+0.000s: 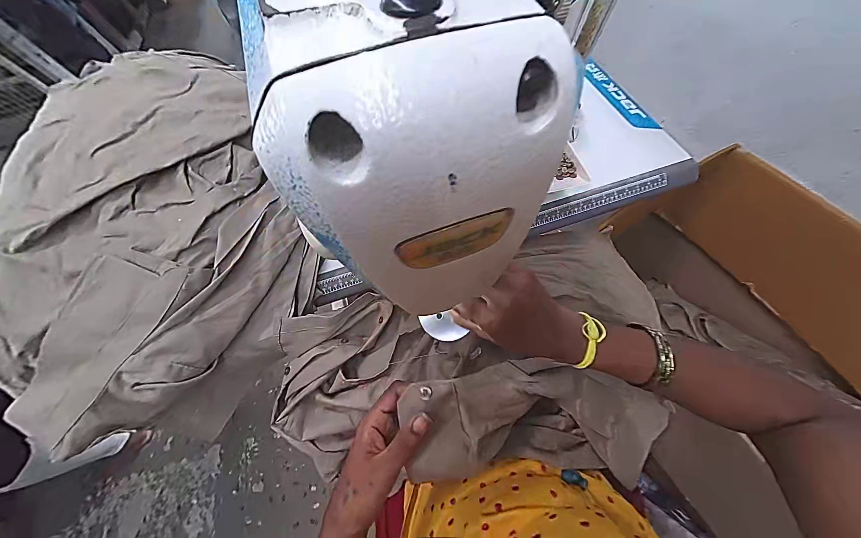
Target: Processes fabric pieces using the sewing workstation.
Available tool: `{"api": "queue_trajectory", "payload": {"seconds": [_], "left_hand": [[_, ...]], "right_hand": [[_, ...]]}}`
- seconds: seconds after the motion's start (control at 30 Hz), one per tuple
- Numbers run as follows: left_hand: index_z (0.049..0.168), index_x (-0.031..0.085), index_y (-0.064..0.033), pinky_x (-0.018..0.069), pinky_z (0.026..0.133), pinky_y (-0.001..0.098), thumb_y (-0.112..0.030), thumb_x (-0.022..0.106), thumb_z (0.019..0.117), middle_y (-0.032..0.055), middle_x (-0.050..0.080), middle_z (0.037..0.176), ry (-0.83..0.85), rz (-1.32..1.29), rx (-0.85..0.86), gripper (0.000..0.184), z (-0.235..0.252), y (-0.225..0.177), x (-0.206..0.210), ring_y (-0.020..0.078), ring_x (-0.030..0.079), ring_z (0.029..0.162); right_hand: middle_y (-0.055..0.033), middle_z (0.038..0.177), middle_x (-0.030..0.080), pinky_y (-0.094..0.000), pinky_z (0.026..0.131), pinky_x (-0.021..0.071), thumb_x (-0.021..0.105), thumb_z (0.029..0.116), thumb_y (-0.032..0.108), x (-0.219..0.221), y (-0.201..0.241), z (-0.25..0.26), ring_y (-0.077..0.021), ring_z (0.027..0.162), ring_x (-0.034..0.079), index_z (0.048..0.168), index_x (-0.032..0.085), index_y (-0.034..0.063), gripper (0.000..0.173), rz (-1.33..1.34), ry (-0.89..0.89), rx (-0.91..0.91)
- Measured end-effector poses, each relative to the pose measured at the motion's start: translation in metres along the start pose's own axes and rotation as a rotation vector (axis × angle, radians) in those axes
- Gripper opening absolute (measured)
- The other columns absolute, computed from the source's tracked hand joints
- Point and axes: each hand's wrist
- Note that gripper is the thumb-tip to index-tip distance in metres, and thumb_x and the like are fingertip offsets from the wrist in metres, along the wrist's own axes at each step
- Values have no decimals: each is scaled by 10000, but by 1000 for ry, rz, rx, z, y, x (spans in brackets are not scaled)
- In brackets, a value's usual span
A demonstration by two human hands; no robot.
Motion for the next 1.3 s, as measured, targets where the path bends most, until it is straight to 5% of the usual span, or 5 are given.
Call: {"api": "queue_trajectory", "payload": {"seconds": [0.17, 0.33, 0.47, 0.83, 1.3], "left_hand": [[956, 675, -132, 518, 679, 110, -416, 542, 1045, -81, 662, 816, 7, 520, 364, 326, 22, -18, 12, -67, 615, 751], [947, 636, -103, 512, 967, 191, -402, 503, 1060, 13, 675, 1205, 30, 719, 633, 346, 46, -33, 24, 34, 616, 1146], [934, 656, -96, 481, 994, 254, -435, 501, 1056, 135, 636, 1358, -17, 911, 590, 392, 57, -28, 21, 131, 602, 1221], [863, 677, -47, 489, 1053, 267, -239, 515, 1029, 121, 632, 1378, -376, 618, 292, 301, 54, -23, -35, 124, 587, 1286], [877, 660, -56, 503, 983, 227, -203, 504, 1012, 61, 672, 1261, -409, 587, 231, 253, 68, -29, -35, 72, 610, 1185]], "right_hand": [[-77, 808, 718, -252, 673, 543, 658, 954, 148, -6, 8, -7, -144, 762, 689, 892, 714, 36, 140, 326, 9, 223], [106, 656, 463, -101, 537, 327, 472, 1079, 435, -21, 14, -26, 94, 596, 433, 768, 537, 87, 471, 1552, 438, 438], [176, 692, 504, -80, 566, 353, 529, 1020, 557, -23, -9, -47, 116, 638, 474, 792, 548, 192, 431, 1844, 608, 519], [90, 633, 551, -159, 554, 423, 668, 983, 202, -16, -26, -17, 45, 564, 496, 814, 663, 98, 199, 889, 453, 889], [44, 694, 592, -184, 566, 438, 687, 961, 114, -5, -42, -15, 3, 597, 523, 837, 685, 72, 131, 784, 308, 868]]}}
Point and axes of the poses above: each hand's wrist, its own z-axis towards the middle knuckle, its own x-axis out of the palm, y = z × x
